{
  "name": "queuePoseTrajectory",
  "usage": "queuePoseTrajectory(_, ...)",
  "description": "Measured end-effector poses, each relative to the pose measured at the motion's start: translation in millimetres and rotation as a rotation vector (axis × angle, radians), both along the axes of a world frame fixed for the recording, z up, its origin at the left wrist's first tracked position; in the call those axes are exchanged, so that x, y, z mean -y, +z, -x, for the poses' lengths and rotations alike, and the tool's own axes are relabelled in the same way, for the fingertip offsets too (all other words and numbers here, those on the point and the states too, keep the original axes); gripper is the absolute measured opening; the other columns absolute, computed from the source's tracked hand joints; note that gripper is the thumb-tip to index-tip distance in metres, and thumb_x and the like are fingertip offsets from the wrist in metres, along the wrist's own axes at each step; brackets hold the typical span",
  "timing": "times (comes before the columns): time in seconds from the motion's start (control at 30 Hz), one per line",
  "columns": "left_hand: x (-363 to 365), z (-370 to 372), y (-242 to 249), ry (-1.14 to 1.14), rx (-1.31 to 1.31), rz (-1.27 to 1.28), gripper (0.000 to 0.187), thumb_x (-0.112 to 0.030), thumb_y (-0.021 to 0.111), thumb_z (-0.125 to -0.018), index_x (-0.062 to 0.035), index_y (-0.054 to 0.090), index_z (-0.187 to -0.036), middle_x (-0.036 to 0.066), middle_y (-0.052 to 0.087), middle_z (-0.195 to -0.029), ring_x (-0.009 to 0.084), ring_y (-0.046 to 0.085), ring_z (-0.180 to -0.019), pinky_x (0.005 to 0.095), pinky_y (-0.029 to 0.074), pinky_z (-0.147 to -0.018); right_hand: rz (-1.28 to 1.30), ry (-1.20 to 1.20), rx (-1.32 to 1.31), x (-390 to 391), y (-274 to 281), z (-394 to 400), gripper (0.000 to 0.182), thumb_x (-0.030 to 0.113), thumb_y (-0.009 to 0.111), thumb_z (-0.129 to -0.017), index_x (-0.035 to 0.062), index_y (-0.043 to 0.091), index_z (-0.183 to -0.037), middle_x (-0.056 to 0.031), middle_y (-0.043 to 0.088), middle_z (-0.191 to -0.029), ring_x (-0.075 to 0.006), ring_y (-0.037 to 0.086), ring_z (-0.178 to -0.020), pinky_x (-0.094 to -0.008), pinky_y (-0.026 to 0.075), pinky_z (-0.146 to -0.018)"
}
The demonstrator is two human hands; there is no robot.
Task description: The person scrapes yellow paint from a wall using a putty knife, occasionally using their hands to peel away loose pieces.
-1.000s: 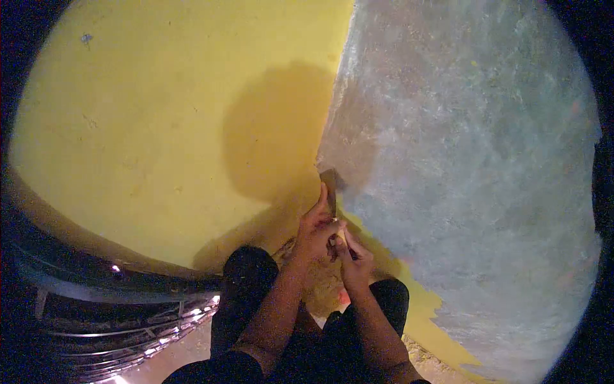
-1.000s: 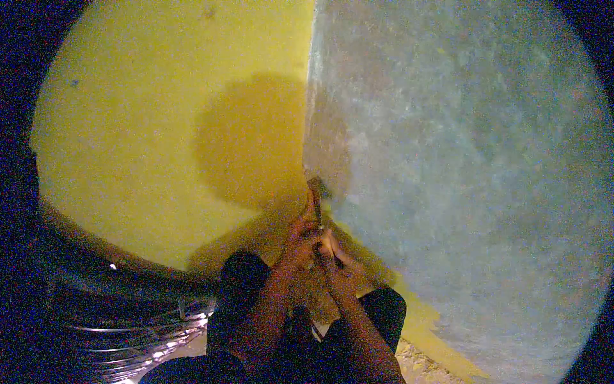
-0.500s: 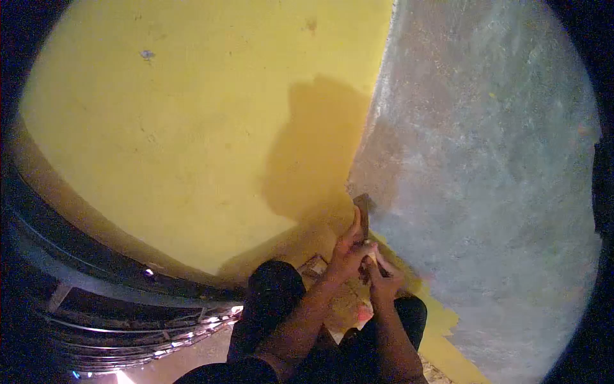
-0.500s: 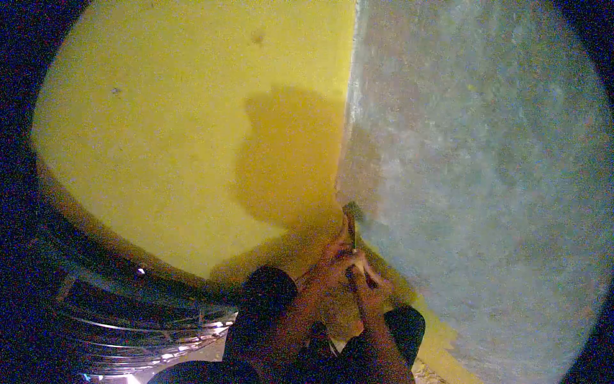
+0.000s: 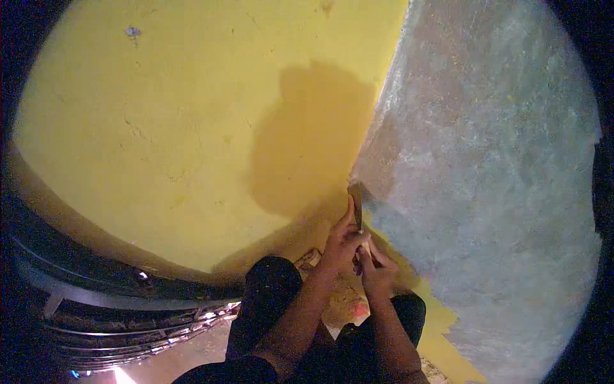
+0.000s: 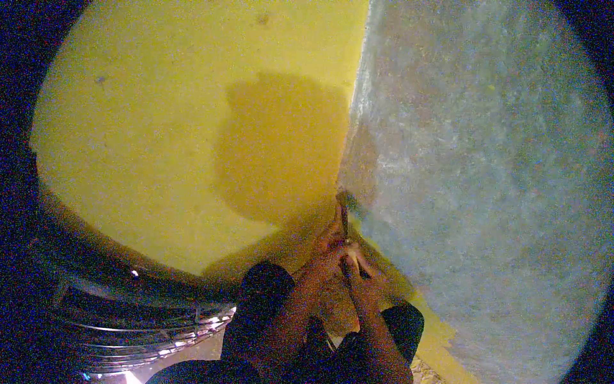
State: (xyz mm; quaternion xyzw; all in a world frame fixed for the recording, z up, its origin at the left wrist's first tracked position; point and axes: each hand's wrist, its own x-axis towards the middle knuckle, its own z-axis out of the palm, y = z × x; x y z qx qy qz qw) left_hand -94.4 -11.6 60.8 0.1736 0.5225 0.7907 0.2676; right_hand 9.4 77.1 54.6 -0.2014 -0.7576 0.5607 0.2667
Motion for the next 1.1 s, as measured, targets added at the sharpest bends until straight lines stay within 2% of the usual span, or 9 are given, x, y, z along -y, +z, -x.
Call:
queuePoseTrajectory(0.17, 9.9, 1.9, 21.0, 0.019, -0.038, 0.007, 0.103, 0.005, 0.064, -0.091, -0.0240, 0.000, -0.167, 0.007, 0.069, -0.094, 0.0100, 0.060, -0.075, 0.0253, 0.053, -0.070, -0.028, 0.005, -0.049, 2.6, -10.1, 4.8, 0.028, 0.001, 0.070, -0.096, -0.0023, 0.072, -0.124, -0.0052, 0.069, -0.083, -0.0103, 0.061, -0.061, -0.0257, 0.049, -0.052)
queuePoseTrajectory(0.3, 7.9, 6.3, 4.3, -0.002, -0.106, -0.071, 0.103, 0.005, 0.063, -0.091, -0.0226, -0.001, -0.167, 0.008, 0.070, -0.096, 0.0107, 0.061, -0.075, 0.0261, 0.054, -0.069, -0.017, 0.021, 0.065, -8.1, -13.7, 0.4, 0.028, 0.002, 0.070, -0.097, -0.0025, 0.072, -0.124, -0.0049, 0.069, -0.082, -0.0098, 0.061, -0.061, -0.0255, 0.049, -0.053)
queuePoseTrajectory(0.43, 6.0, 11.6, 8.8, 0.075, -0.136, -0.008, 0.104, 0.005, 0.064, -0.091, -0.0220, -0.003, -0.167, 0.006, 0.068, -0.093, 0.0101, 0.060, -0.075, 0.0257, 0.053, -0.068, -0.058, 0.019, -0.045, -9.6, -23.3, 11.6, 0.030, 0.003, 0.070, -0.097, -0.0017, 0.071, -0.126, -0.0032, 0.069, -0.079, -0.0095, 0.060, -0.060, -0.0249, 0.049, -0.054)
queuePoseTrajectory(0.6, 7.1, 13.4, 16.8, 0.055, -0.099, 0.143, 0.105, 0.004, 0.064, -0.092, -0.0223, -0.005, -0.166, 0.005, 0.068, -0.095, 0.0102, 0.059, -0.077, 0.0255, 0.052, -0.069, 0.047, 0.019, 0.002, -11.8, -16.8, 18.2, 0.033, 0.004, 0.072, -0.096, 0.0007, 0.071, -0.129, -0.0031, 0.071, -0.089, -0.0094, 0.061, -0.066, -0.0258, 0.051, -0.058)
queuePoseTrajectory(0.67, -4.8, 13.2, 6.4, 0.142, -0.212, 0.006, 0.105, 0.005, 0.063, -0.093, -0.0231, -0.007, -0.166, 0.008, 0.068, -0.097, 0.0118, 0.060, -0.079, 0.0270, 0.053, -0.071, 0.052, 0.029, -0.025, -6.7, 6.6, 18.6, 0.033, 0.004, 0.072, -0.096, 0.0012, 0.071, -0.129, -0.0037, 0.071, -0.091, -0.0095, 0.063, -0.069, -0.0256, 0.052, -0.060)
queuePoseTrajectory(0.73, -7.6, 9.5, 5.5, 0.129, -0.137, -0.037, 0.104, 0.005, 0.063, -0.093, -0.0228, -0.006, -0.166, 0.009, 0.068, -0.098, 0.0128, 0.061, -0.080, 0.0281, 0.054, -0.071, 0.060, 0.035, -0.040, -8.2, 9.8, 15.0, 0.033, 0.005, 0.073, -0.096, 0.0017, 0.071, -0.129, -0.0042, 0.071, -0.093, -0.0095, 0.064, -0.071, -0.0254, 0.053, -0.061)
queuePoseTrajectory(0.9, -2.2, -6.6, 4.1, 0.068, -0.043, -0.193, 0.100, 0.003, 0.065, -0.094, -0.0219, 0.003, -0.167, 0.010, 0.067, -0.098, 0.0146, 0.063, -0.080, 0.0298, 0.055, -0.072, 0.174, 0.031, 0.028, -13.3, -4.4, -2.4, 0.028, 0.004, 0.069, -0.098, 0.0014, 0.071, -0.125, -0.0069, 0.072, -0.100, -0.0110, 0.068, -0.084, -0.0257, 0.056, -0.065)
queuePoseTrajectory(1.0, -7.6, -15.7, 2.6, 0.065, 0.004, -0.271, 0.097, 0.001, 0.067, -0.093, -0.0213, 0.009, -0.167, 0.010, 0.067, -0.097, 0.0141, 0.063, -0.080, 0.0290, 0.054, -0.072, 0.002, 0.072, -0.130, -21.1, -16.7, -6.1, 0.021, 0.004, 0.067, -0.099, 0.0021, 0.068, -0.120, -0.0049, 0.071, -0.095, -0.0099, 0.065, -0.077, -0.0254, 0.054, -0.061)
queuePoseTrajectory(1.1, -6.7, -9.4, 1.6, 0.075, -0.034, -0.145, 0.098, 0.000, 0.068, -0.093, -0.0214, 0.007, -0.167, 0.010, 0.067, -0.096, 0.0139, 0.064, -0.082, 0.0279, 0.053, -0.073, 0.094, 0.041, -0.062, -13.5, -9.0, -1.1, 0.012, 0.002, 0.066, -0.099, 0.0033, 0.064, -0.111, -0.0019, 0.067, -0.088, -0.0078, 0.061, -0.073, -0.0241, 0.051, -0.059)
